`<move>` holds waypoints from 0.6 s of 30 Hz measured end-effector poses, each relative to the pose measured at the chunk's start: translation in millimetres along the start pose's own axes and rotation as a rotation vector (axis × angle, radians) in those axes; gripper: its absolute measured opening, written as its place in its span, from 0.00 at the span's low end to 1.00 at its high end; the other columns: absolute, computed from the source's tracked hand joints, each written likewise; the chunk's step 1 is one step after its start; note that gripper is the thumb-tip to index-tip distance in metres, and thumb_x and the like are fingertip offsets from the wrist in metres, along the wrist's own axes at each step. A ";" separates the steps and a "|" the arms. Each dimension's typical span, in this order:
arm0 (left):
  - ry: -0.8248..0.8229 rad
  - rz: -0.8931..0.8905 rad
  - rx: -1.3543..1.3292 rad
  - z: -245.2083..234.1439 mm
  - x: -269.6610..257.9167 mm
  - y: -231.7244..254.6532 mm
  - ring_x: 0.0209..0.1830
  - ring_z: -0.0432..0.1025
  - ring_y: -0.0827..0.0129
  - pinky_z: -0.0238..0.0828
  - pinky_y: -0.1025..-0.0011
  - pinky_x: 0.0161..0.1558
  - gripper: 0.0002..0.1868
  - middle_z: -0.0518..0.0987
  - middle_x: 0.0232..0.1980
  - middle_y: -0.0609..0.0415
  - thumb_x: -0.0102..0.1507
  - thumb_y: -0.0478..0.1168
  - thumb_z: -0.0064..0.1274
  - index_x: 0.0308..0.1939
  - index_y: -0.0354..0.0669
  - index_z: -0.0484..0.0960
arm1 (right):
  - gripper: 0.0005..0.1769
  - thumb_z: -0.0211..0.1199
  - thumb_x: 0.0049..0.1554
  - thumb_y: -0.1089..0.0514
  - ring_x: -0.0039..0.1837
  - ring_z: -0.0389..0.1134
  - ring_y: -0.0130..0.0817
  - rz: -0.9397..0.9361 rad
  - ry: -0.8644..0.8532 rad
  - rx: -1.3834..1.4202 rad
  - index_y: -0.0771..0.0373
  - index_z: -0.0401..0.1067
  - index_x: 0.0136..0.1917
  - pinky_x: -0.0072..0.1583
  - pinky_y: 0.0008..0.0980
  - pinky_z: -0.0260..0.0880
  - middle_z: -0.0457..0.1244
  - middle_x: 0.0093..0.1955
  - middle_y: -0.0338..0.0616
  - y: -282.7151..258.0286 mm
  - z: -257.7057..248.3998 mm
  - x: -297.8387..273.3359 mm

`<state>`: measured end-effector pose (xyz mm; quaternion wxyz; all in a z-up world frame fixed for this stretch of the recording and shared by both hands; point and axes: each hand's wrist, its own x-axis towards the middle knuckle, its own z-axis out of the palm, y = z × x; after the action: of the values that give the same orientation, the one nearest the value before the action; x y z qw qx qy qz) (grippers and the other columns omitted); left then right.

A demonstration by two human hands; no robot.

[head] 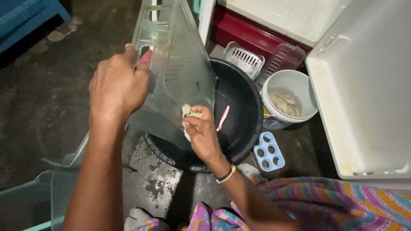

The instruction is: The person scrubs a transparent plastic refrigerator shelf and a white-framed glass door panel with a cloth and water from a black basin. The person repeatedly dips the cloth in water, wipes both sides of the shelf, and then cleans the door panel, placing the cleaned items aside.

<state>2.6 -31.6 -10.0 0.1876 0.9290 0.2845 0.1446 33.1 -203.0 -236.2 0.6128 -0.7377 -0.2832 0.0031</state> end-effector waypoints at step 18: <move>0.008 -0.022 -0.028 2.1 4.4 -3.3 0.52 0.74 0.35 0.68 0.44 0.55 0.27 0.80 0.50 0.32 0.66 0.49 0.42 0.67 0.45 0.74 | 0.17 0.52 0.65 0.62 0.73 0.56 0.43 0.044 0.307 0.156 0.69 0.64 0.66 0.74 0.38 0.53 0.55 0.70 0.52 6.3 51.9 -32.0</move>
<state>5.3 -27.1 -12.6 0.2010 0.9225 0.2933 0.1503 -9.4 -170.2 -265.8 0.7041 -0.6857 -0.1688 -0.0743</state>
